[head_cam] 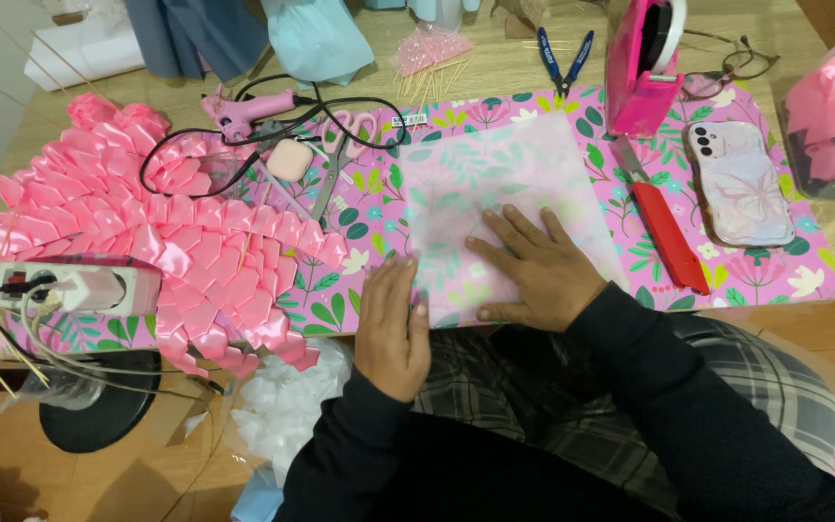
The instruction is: The person smooths a sheet of patterned paper on a floral tablecloth, then uses a red utility knife to cut the paper along its edges. The person continues to trim the paper and smooths it down with their hands.
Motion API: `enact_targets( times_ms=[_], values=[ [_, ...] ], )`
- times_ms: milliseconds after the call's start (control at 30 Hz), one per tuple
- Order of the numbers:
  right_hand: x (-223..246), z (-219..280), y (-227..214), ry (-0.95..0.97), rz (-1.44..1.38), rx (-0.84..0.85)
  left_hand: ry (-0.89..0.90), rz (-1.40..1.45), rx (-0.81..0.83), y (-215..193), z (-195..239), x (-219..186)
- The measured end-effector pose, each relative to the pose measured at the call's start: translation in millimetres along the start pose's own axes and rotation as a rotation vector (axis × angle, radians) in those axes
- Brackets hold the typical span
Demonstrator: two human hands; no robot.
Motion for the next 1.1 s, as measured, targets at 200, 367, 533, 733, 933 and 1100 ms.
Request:
enact_targets(
  times_ms=[200, 367, 533, 733, 933, 1100],
  values=[
    [-1, 1, 2, -0.012, -0.001, -0.101, 0.024, -0.212, 0.176, 52, -68, 2],
    [-1, 0, 1, -0.027, -0.009, -0.058, -0.366, -0.515, 0.714, 112, -79, 89],
    [-2, 3, -1, -0.023, -0.016, -0.026, -0.415, -0.576, 0.749, 103, -85, 99],
    [-20, 14, 3, 0.013, -0.056, -0.063, -0.452, -0.596, 0.781, 96, -89, 83],
    [7, -13, -38, -0.026, -0.301, -0.189, -0.427, -0.626, 0.817, 104, -83, 99],
    [18, -60, -29, 0.038, -0.557, -0.14, -0.452, -0.629, 0.871, 106, -82, 102]
  ],
)
Point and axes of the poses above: each hand's wrist, its own z-axis away from the middle knuckle, its own y-axis out of the palm, x = y × z, the point moved 7 cm from there along -z, towards the middle knuckle, and after that the axes turned 10 degrees about z, right-handed, at the moved point
